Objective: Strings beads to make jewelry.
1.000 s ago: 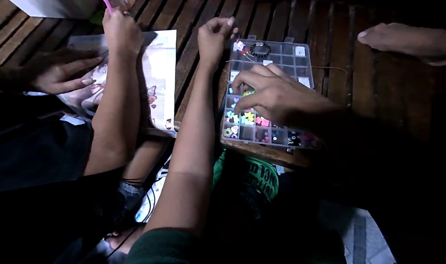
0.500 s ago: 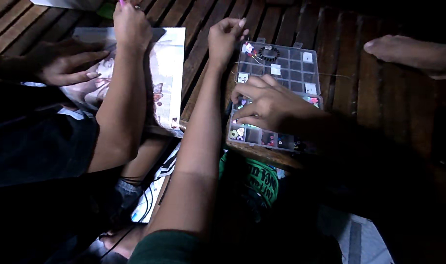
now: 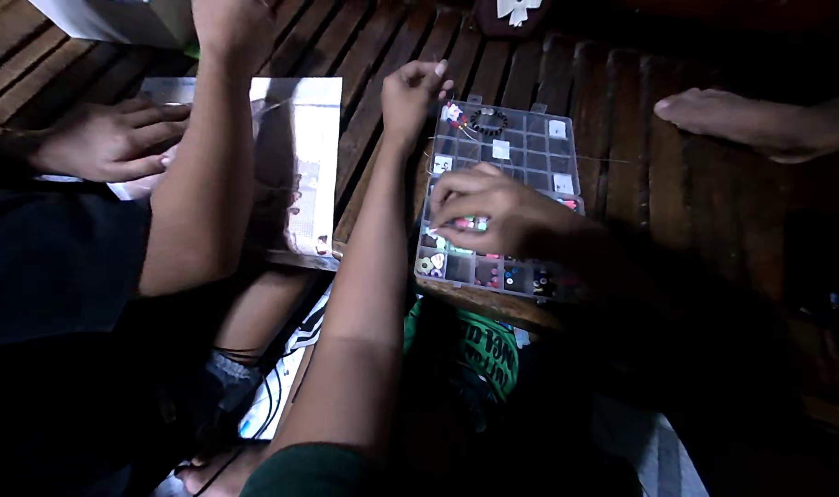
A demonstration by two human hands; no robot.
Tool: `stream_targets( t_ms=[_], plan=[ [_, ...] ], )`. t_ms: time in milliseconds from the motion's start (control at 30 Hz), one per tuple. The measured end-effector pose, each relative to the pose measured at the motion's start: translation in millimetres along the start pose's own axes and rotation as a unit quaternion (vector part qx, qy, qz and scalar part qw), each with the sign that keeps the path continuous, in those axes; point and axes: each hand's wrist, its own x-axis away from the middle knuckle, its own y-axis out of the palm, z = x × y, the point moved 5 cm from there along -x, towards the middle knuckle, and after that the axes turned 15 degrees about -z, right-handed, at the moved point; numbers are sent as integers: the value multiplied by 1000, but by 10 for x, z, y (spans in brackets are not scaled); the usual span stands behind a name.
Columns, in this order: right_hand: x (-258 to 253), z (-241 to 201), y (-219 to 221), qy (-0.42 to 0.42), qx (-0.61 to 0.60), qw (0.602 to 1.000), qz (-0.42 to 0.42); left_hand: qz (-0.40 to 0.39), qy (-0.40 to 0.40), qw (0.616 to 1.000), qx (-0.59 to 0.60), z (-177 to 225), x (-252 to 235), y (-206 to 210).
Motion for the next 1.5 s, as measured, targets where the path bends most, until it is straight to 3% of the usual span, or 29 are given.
stream_targets(
  t_ms=[167, 267, 400, 500, 667, 900, 1233, 1500],
  plan=[
    [459, 396, -514, 53, -221, 956, 183, -2, -3, 1000, 10, 2, 5, 4],
    [785, 673, -627, 111, -356, 874, 311, 4, 4, 1000, -12, -2, 11, -3],
    [1011, 927, -638, 211, -448, 752, 435, 47, 52, 988, -141, 156, 41, -21],
    [1055, 984, -599, 241, -468, 717, 458, 13, 86, 986, -140, 296, 125, 112],
    [988, 932, -583, 254, -466, 720, 448, -127, 82, 987, -59, 366, 256, 530],
    [888, 925, -525, 257, -423, 759, 423, -219, 48, 972, -68, 353, 337, 735],
    [830, 900, -467, 280, -435, 757, 400, -228, 70, 965, -107, 337, 318, 745],
    [797, 888, -463, 290, -427, 762, 390, -223, 39, 970, -90, 342, 317, 743]
  ],
)
